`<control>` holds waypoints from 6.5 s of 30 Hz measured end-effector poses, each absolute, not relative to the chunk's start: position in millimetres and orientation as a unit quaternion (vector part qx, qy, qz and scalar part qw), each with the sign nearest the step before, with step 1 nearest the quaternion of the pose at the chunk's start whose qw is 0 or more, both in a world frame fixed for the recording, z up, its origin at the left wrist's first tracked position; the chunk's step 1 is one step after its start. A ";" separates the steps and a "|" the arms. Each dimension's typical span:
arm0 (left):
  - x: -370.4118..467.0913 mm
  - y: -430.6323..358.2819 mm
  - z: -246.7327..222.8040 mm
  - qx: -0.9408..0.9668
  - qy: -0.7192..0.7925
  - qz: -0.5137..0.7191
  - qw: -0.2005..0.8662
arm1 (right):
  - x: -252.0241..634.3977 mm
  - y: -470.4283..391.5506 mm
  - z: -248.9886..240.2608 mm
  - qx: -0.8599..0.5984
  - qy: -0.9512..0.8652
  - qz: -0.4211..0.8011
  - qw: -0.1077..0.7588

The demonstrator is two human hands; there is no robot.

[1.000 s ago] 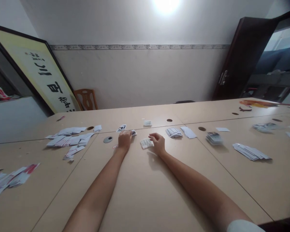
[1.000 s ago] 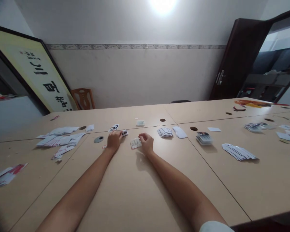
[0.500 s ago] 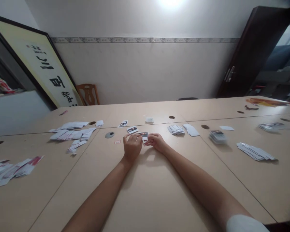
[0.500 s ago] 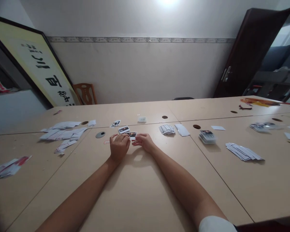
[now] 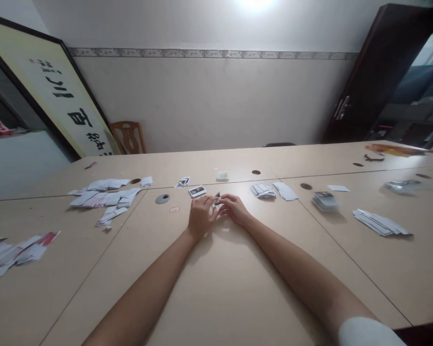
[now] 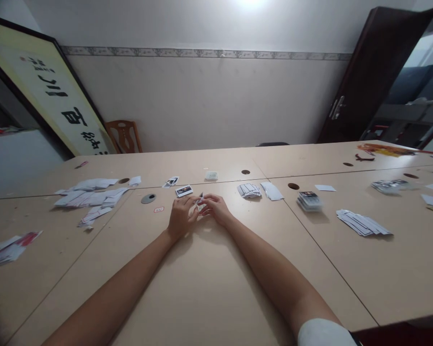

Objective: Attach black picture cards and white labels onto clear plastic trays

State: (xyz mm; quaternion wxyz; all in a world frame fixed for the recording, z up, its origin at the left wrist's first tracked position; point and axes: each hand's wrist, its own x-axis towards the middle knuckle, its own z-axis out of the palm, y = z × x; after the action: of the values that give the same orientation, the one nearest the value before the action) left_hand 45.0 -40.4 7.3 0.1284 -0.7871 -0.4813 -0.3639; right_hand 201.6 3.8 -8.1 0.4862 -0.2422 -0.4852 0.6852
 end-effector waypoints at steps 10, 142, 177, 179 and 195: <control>44.2 -32.5 4.3 -0.748 -0.514 -0.416 0.055 | 197.3 2.8 -13.6 -0.277 -0.563 0.580 0.519; 36.0 -26.1 3.5 -0.664 -0.582 -0.466 0.064 | 193.7 -2.0 -8.8 -0.376 -0.578 0.499 0.524; 25.5 -18.7 4.7 -0.591 -0.633 -0.496 0.065 | 198.4 -0.9 -7.0 -0.462 -0.554 0.410 0.558; 24.3 -17.7 4.7 -0.588 -0.635 -0.497 0.062 | 198.5 0.4 -8.3 -0.459 -0.553 0.410 0.562; 18.4 -10.4 -0.7 -0.540 -0.616 -0.572 0.036 | 199.6 4.6 -12.3 -0.451 -0.495 0.439 0.599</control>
State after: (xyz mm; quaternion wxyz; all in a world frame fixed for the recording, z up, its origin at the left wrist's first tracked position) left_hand 18.4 -10.4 -0.7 0.0359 -0.5402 -0.6163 -0.5719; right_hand 199.6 4.6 -12.3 0.5989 -0.4509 -0.4955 0.4388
